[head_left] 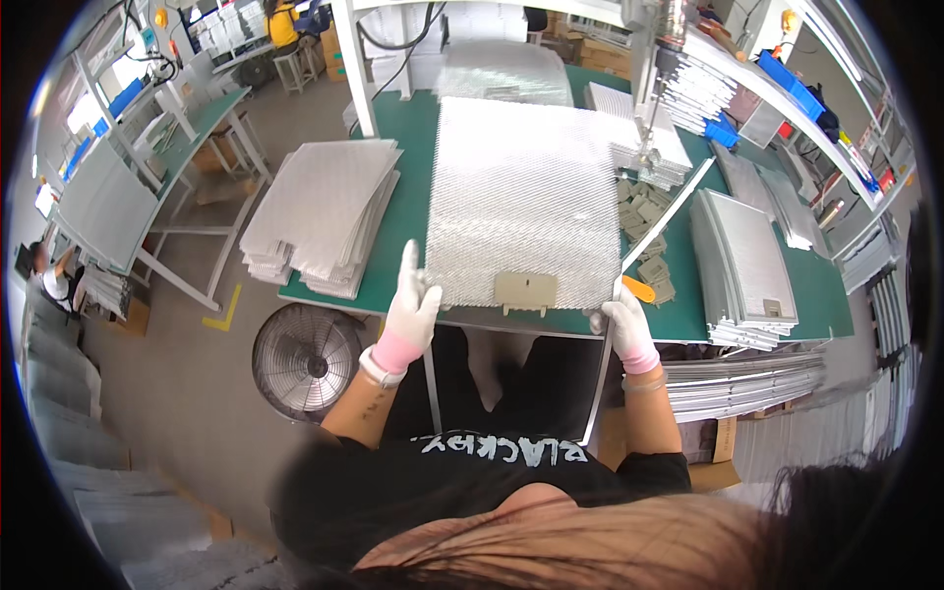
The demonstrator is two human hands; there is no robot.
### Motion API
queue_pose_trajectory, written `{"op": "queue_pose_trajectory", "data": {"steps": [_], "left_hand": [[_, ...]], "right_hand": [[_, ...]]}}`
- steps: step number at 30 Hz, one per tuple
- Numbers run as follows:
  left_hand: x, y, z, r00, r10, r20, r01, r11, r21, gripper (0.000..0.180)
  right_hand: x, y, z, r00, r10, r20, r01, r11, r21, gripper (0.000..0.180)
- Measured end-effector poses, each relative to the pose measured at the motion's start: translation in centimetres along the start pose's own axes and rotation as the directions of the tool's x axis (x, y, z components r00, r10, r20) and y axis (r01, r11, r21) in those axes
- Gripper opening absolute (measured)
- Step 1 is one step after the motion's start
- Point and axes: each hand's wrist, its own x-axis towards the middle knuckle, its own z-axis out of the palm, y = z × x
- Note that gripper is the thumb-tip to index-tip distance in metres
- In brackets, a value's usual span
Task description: Manually assembling metal frames onto mesh air filters using a power drill and a hammer.
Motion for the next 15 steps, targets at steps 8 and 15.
{"op": "queue_pose_trajectory", "data": {"steps": [8,15], "left_hand": [[-6.4,1.7,-3.7,0.995,-0.025,-0.094,-0.008,0.942,-0.335,0.03],[-1.2,7.1,-2.4,0.906,0.255,-0.339,-0.385,0.829,-0.406,0.038]], "right_hand": [[-1.2,-2.4,3.3,0.943,-0.275,0.185,0.292,0.954,-0.07,0.043],[3.2,-7.2,5.8,0.83,-0.551,0.093,0.548,0.772,-0.321,0.022]]}}
